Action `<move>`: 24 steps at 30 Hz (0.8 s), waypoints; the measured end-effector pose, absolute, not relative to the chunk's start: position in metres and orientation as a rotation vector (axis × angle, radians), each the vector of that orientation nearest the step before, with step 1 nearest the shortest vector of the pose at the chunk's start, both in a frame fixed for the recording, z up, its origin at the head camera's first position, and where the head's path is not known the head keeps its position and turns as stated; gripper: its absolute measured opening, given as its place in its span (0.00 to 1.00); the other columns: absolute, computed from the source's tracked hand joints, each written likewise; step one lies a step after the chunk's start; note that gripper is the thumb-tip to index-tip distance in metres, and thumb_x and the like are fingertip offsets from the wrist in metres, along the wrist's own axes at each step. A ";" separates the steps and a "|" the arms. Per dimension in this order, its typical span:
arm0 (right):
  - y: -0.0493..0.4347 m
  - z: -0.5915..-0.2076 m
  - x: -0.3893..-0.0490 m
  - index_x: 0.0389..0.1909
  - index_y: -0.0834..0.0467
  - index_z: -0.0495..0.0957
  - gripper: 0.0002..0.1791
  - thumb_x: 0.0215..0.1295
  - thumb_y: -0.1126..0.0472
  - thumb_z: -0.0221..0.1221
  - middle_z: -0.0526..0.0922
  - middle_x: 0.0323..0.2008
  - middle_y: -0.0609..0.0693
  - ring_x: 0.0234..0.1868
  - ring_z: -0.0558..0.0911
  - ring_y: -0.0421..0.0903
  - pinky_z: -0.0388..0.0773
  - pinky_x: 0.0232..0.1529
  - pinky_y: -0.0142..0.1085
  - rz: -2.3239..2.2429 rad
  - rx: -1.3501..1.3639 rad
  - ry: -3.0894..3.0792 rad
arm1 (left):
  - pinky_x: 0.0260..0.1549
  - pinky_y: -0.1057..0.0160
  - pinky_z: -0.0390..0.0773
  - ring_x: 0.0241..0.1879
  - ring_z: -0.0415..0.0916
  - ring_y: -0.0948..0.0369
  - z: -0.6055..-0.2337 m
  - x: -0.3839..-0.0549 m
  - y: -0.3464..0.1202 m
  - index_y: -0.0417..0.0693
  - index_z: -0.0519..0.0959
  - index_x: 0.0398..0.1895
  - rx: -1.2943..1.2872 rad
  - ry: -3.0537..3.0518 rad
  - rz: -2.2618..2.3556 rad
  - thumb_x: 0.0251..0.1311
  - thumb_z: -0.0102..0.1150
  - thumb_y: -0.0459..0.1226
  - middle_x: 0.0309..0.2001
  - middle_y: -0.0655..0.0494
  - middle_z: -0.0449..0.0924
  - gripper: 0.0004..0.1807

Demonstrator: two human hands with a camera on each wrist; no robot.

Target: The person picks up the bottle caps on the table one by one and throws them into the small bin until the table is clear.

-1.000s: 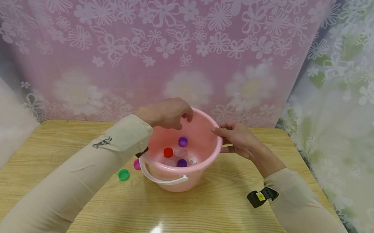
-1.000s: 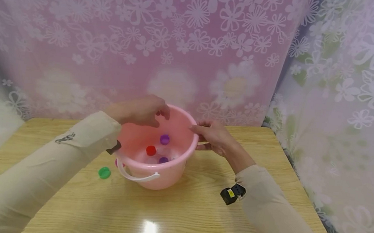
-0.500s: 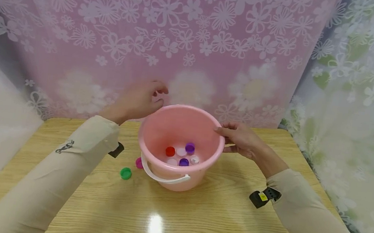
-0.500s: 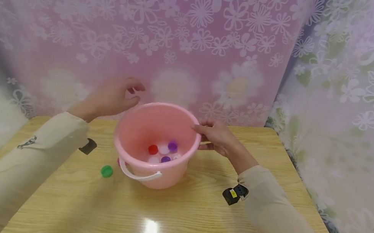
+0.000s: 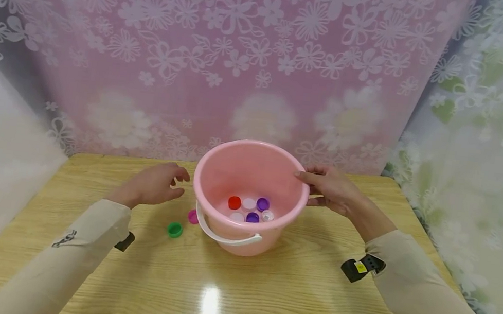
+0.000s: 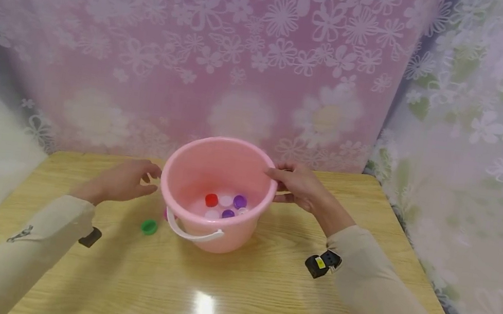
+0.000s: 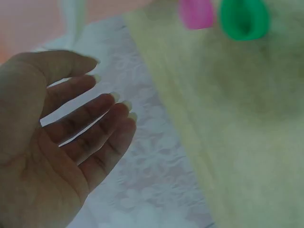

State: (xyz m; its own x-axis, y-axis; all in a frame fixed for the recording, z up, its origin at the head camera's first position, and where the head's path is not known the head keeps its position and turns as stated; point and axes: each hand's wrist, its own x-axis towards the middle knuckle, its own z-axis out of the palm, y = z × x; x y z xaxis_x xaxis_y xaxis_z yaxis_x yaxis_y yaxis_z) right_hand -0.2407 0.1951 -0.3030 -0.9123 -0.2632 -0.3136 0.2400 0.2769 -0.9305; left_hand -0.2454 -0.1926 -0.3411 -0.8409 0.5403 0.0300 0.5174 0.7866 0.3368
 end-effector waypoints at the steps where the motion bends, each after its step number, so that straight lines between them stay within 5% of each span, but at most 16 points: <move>1: 0.195 -0.303 -0.241 0.59 0.67 0.67 0.24 0.70 0.55 0.55 0.76 0.45 0.63 0.42 0.82 0.54 0.83 0.39 0.42 -1.675 -0.019 2.142 | 0.42 0.51 0.79 0.43 0.77 0.48 -0.347 -0.244 -0.193 0.39 0.78 0.49 0.855 2.883 0.511 0.60 0.58 0.36 0.46 0.45 0.78 0.15; 16: 0.195 -0.303 -0.241 0.58 0.68 0.67 0.25 0.69 0.55 0.56 0.77 0.45 0.63 0.43 0.83 0.54 0.83 0.39 0.42 -1.700 -0.012 2.127 | 0.41 0.54 0.77 0.37 0.74 0.56 -0.399 -0.215 -0.193 0.40 0.80 0.42 0.699 2.759 0.521 0.51 0.68 0.38 0.37 0.52 0.77 0.16; 24: 0.196 -0.304 -0.241 0.59 0.68 0.68 0.25 0.69 0.54 0.57 0.78 0.43 0.61 0.41 0.83 0.52 0.83 0.38 0.42 -1.709 -0.011 2.120 | 0.34 0.60 0.76 0.29 0.69 0.62 -0.412 -0.207 -0.191 0.45 0.81 0.33 0.728 2.854 0.479 0.50 0.69 0.35 0.30 0.59 0.73 0.08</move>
State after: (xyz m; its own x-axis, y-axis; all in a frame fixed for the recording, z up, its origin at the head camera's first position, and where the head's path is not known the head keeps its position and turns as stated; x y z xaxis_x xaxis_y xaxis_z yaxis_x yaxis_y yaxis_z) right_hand -0.2406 0.1965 -0.3039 -0.9137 -0.2608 -0.3117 0.2492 0.2464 -0.9366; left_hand -0.2067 -0.1912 -0.4117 -0.8692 0.4891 -0.0725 0.4386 0.8304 0.3435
